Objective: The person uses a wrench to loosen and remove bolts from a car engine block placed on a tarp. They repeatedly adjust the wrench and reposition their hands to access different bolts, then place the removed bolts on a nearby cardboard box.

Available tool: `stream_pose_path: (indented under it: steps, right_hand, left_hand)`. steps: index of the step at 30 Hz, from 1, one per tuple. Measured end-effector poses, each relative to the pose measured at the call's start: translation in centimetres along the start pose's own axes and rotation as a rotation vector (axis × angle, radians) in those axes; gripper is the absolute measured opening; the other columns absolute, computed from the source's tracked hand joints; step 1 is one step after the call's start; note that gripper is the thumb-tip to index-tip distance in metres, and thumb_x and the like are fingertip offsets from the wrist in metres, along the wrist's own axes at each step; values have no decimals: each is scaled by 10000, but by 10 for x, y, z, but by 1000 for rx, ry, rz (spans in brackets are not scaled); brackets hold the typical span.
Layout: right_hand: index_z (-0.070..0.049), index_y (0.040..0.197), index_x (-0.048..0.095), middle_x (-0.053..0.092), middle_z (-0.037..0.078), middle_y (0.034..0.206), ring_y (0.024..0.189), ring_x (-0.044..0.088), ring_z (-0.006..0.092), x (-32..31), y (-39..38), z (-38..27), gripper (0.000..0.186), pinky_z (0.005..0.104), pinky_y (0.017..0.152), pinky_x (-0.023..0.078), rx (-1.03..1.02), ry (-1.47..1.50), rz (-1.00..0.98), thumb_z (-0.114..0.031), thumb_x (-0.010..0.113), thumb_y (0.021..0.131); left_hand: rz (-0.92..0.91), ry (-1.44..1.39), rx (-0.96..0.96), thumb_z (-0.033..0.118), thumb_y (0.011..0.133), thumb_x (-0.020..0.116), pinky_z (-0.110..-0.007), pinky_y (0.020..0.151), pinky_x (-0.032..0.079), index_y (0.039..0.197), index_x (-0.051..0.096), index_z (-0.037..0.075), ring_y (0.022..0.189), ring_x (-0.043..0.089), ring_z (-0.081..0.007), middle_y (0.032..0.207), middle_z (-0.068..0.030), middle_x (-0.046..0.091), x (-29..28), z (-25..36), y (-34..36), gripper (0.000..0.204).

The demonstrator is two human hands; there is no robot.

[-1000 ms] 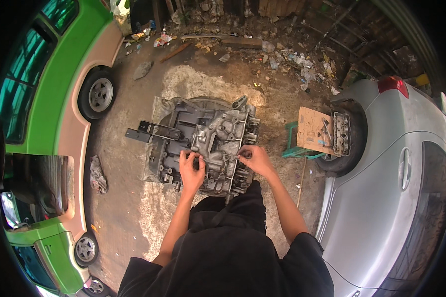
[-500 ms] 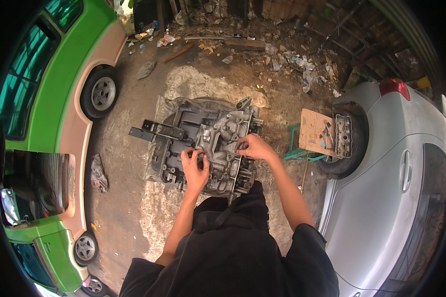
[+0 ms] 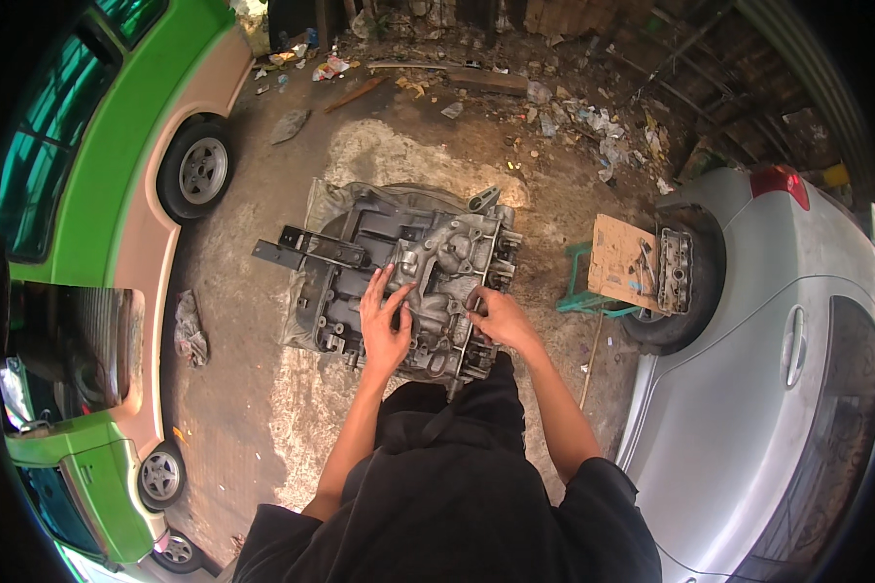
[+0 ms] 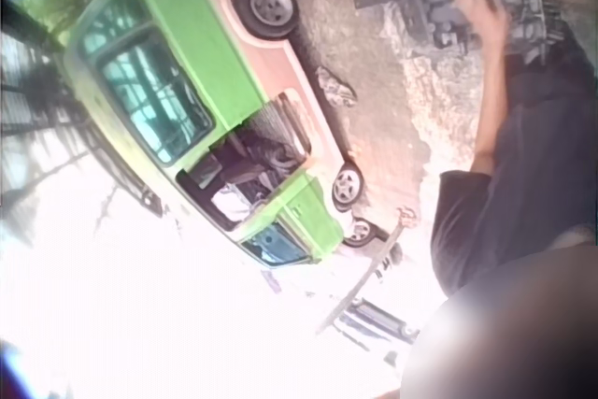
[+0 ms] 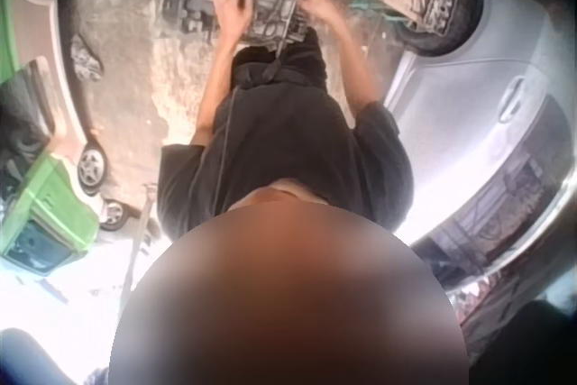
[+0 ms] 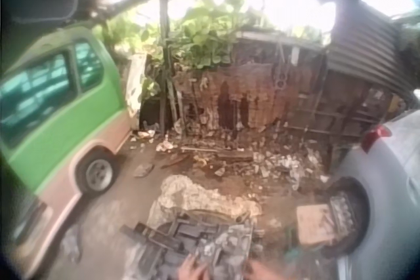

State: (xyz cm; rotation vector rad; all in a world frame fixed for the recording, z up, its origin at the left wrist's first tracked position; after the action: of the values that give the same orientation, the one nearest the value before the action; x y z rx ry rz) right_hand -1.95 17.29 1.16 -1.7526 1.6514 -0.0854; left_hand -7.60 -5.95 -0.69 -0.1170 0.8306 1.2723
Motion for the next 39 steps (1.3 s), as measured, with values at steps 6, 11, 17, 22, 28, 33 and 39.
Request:
stream_pose_path:
  steps: [6,11,17,22,28,33,39]
  right_hand:
    - [19,1098,509,692,152,803,637,716,230,71,-6,11,168,387,548,554,4,449,265,8,653,1013]
    - [11,1130,509,695,145,826,713,714,195,77,-16,15,186,355,533,545,-16,573,315,-6,658,1021]
    - [13,1191,587,734,134,854,717,700,164,44,-29,16,229,337,593,527,-60,384,327,-69,699,1008]
    - [-6,1076,725,775,107,854,775,748,173,-9,-10,13,163,355,704,543,-73,63,289,-129,739,970]
    - [8,1033,785,779,110,845,751,754,173,-36,8,9,158,354,706,559,-130,-55,66,-117,772,937]
    - [44,1032,789,779,129,835,743,758,178,-47,33,12,207,343,694,562,-187,39,-98,-120,809,906]
    - [13,1019,819,787,93,835,756,738,164,-58,69,11,219,341,715,553,-225,-164,-217,-158,830,882]
  left_hand:
    - [-11,8,11,111,989,590,-522,1232,299,1289,757,145,1535,382,-364,1616,-107,495,-2,0,2,345]
    - [-13,-18,0,117,992,592,-524,1238,293,1303,750,155,1534,386,-359,1617,-107,494,-1,1,1,350]
    - [-26,-30,-14,123,1004,594,-504,1237,302,1312,747,148,1525,404,-359,1615,-113,497,-1,-1,0,346]
    - [-10,-52,-16,130,1010,590,-502,1229,319,1330,737,156,1512,425,-356,1613,-104,503,0,-2,-1,353]
    - [-5,-60,-12,147,1019,586,-495,1224,329,1341,732,157,1503,440,-347,1611,-88,510,1,-4,-1,354]
    - [5,-70,-14,161,1026,583,-496,1217,341,1341,731,155,1494,453,-352,1605,-89,518,1,-4,-2,348]
    - [8,-86,-20,175,1025,587,-491,1206,356,1328,727,143,1479,468,-358,1598,-102,523,1,-4,-2,335]
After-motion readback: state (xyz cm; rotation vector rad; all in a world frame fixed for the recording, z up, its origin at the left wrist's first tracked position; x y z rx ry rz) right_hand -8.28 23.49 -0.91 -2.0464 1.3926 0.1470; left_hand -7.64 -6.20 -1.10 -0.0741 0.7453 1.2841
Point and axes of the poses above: each hand's wrist, its own y-axis towards the middle knuckle, its own x-axis out of the palm, z = x × y, the point moved 2 cm from there along y, towards the middle knuckle
